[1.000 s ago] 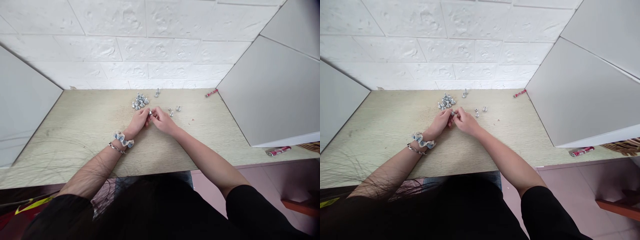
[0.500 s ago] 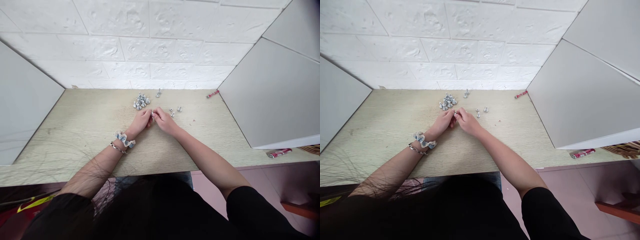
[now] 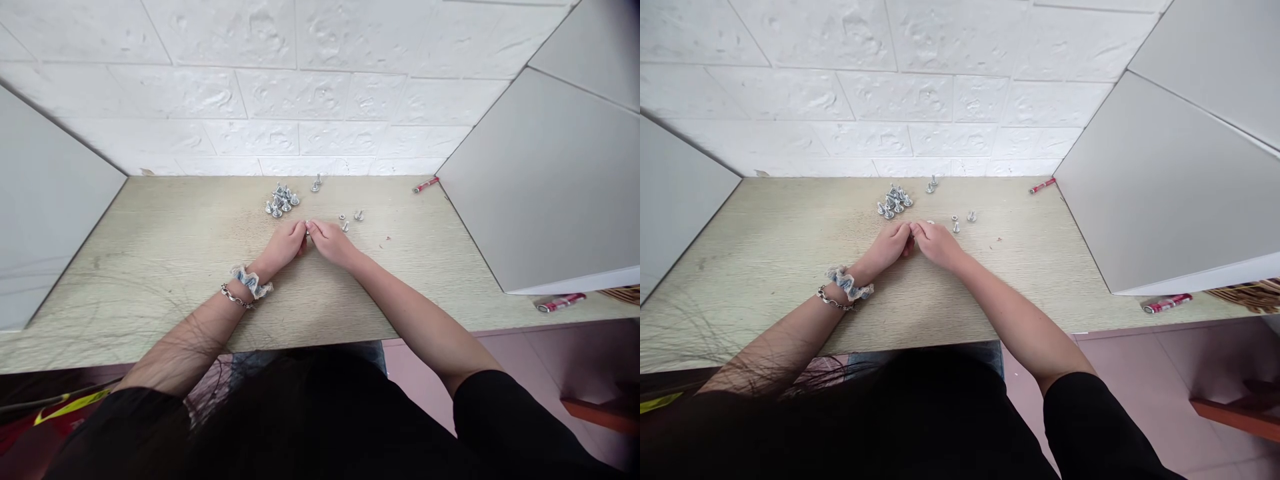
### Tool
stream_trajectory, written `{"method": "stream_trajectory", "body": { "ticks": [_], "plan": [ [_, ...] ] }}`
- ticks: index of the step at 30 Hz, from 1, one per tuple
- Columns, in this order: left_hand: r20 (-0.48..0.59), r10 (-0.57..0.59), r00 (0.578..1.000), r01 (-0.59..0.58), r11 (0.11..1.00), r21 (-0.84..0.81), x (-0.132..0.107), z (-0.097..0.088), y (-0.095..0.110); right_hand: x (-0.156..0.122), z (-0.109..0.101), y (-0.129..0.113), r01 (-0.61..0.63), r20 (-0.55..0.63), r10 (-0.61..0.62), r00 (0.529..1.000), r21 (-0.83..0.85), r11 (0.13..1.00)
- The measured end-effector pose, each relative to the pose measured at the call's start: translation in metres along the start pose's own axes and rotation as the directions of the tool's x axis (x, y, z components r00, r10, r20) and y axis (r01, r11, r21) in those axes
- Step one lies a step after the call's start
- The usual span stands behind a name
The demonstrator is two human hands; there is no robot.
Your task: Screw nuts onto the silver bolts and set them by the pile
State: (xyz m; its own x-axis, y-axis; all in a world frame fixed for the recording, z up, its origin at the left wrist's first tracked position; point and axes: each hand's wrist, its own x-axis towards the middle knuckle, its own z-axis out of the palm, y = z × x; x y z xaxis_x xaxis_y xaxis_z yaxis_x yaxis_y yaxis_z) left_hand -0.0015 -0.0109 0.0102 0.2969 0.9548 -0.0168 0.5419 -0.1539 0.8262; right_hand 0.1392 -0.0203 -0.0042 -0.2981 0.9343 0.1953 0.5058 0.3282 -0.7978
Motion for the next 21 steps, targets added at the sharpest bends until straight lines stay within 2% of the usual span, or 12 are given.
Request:
{"method": "stream_trajectory", "body": {
  "ticks": [8,21],
  "plan": [
    [0.016,0.005,1.000,-0.006,0.998,0.059,-0.0002,-0.0002,-0.0005,-0.0010,-0.0017,-0.0022,-0.060,0.001,0.060,0.998,-0.100,0.993],
    [0.049,0.013,0.999,-0.020,0.988,0.154,-0.0007,-0.0043,0.0012,-0.0021,-0.0021,-0.0039,-0.058,0.024,0.065,0.998,-0.209,0.976]
  ]
}}
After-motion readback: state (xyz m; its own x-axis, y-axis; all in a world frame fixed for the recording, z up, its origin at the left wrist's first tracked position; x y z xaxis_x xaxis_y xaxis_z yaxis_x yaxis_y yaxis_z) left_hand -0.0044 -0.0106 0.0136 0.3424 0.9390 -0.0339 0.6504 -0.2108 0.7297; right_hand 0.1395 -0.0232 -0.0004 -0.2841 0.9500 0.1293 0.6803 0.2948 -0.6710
